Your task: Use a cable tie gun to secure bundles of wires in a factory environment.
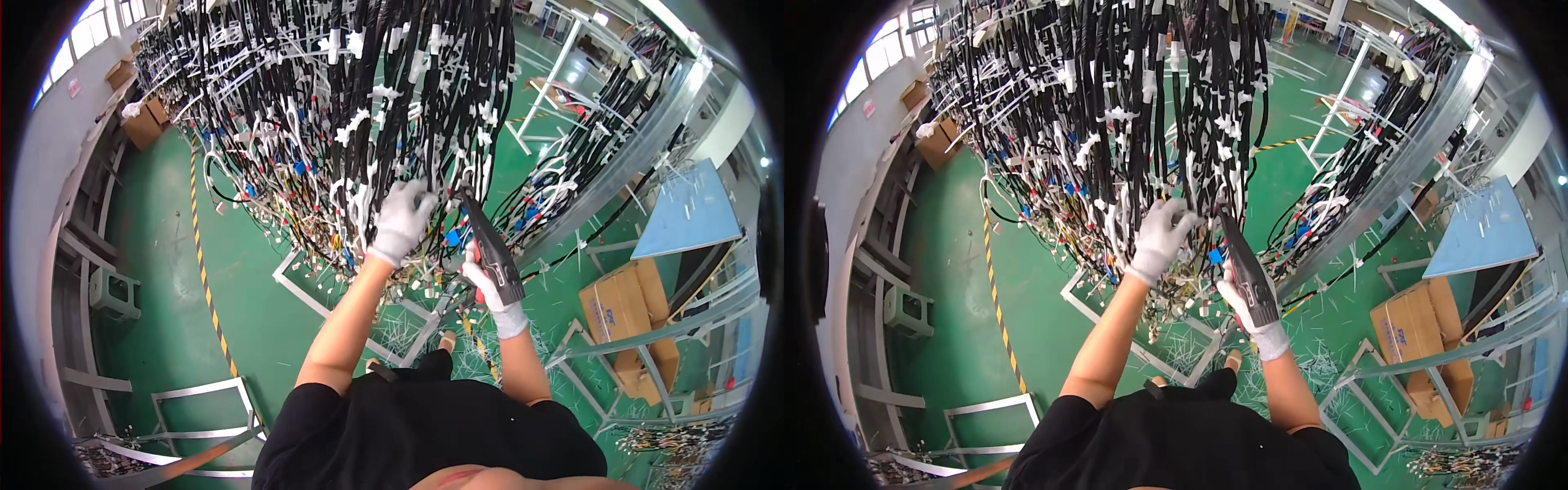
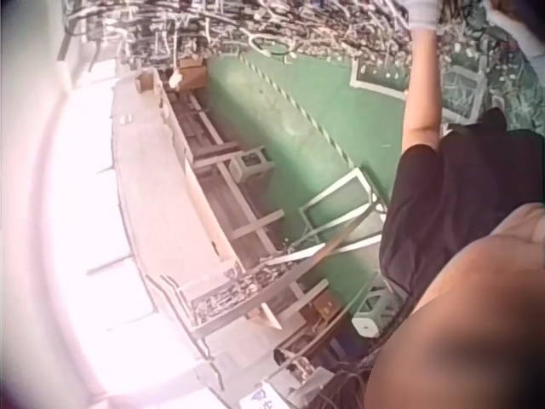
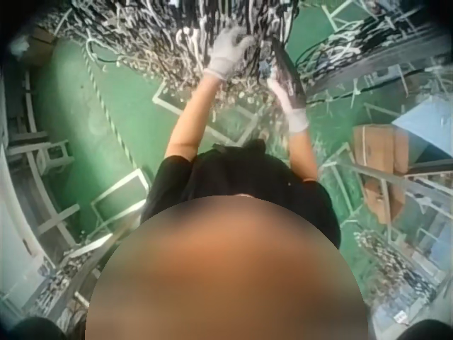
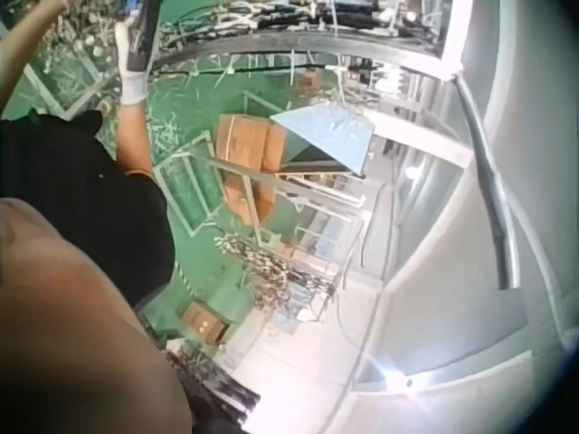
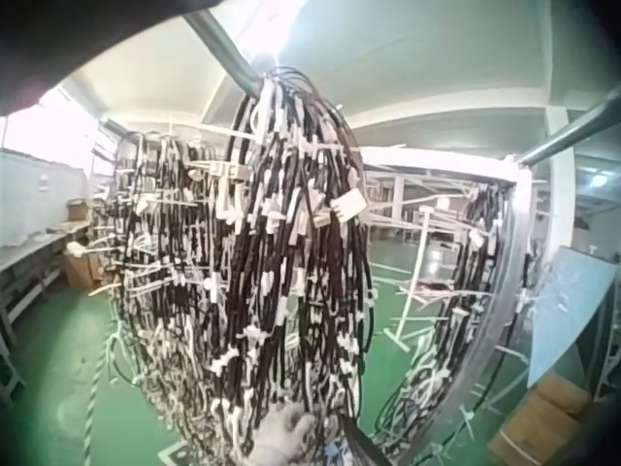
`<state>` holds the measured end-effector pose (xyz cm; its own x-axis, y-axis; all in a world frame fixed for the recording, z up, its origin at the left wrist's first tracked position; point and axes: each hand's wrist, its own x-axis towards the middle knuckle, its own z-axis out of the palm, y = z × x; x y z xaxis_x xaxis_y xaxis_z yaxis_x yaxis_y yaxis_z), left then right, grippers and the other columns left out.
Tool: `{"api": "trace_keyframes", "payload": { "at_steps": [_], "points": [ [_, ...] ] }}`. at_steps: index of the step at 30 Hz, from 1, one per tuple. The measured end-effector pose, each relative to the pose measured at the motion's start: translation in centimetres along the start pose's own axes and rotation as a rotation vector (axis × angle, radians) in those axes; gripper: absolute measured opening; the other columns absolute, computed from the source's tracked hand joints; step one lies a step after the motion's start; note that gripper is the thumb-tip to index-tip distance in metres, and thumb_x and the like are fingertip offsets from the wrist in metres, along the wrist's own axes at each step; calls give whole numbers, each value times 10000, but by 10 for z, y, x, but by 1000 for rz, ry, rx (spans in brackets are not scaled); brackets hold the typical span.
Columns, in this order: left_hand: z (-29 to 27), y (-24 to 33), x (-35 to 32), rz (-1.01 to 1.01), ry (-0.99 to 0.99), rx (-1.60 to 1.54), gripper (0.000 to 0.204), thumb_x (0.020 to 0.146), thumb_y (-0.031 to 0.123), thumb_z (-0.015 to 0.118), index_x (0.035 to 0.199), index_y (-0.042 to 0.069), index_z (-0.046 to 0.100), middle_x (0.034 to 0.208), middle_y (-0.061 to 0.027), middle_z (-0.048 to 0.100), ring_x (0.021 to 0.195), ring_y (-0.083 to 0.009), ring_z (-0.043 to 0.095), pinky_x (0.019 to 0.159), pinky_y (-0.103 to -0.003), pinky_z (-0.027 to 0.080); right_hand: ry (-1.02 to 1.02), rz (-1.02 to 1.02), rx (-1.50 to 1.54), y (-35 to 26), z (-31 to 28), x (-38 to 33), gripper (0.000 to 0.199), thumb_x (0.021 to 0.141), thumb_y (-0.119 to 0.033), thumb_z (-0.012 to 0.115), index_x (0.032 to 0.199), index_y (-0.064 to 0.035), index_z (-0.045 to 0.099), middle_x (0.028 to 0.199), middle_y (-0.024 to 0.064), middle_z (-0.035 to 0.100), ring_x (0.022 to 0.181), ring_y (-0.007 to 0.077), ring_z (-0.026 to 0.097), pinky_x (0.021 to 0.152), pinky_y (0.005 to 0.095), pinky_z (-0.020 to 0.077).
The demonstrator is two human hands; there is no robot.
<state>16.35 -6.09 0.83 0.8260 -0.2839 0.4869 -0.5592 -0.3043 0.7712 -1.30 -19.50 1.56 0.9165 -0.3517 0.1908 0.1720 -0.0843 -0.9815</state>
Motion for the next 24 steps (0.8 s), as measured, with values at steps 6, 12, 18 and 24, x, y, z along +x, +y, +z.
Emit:
{"api": "trace_keyframes", "payload": {
  "at_steps": [6,12,18,24],
  "points": [
    [-39,32,-68,70,-265,-586,209,945,236,611,935,28,600,907,-98,587,822,-196,593,774,-336,467,15,-27,-38,-9,-6,-1,355,859,8,680,1199,-52,596,984,16,641,882,113,618,782,305,535],
    [-44,-5,-108,-289,-586,-1447,479,1038,413,484,1235,-15,573,734,-21,566,691,-114,544,748,-334,494,-16,223,385,9,-33,-6,290,875,23,661,1160,-16,622,1032,57,661,912,133,639,843,291,528],
    [-73,-1,-117,-304,-449,-1215,397,1035,214,525,1358,-17,523,814,-78,621,656,-124,566,578,-279,516,-367,-129,-238,-53,-14,-51,497,777,48,685,1250,-11,545,1026,75,608,966,179,607,899,366,488],
    [-69,9,-121,-334,-313,-1180,385,1015,191,566,1345,-6,559,908,-49,660,644,-85,575,568,-211,451,-514,-38,-435,-80,-1,-53,543,724,-34,752,1233,6,569,1017,59,629,955,157,616,878,310,488]
  ]
}}
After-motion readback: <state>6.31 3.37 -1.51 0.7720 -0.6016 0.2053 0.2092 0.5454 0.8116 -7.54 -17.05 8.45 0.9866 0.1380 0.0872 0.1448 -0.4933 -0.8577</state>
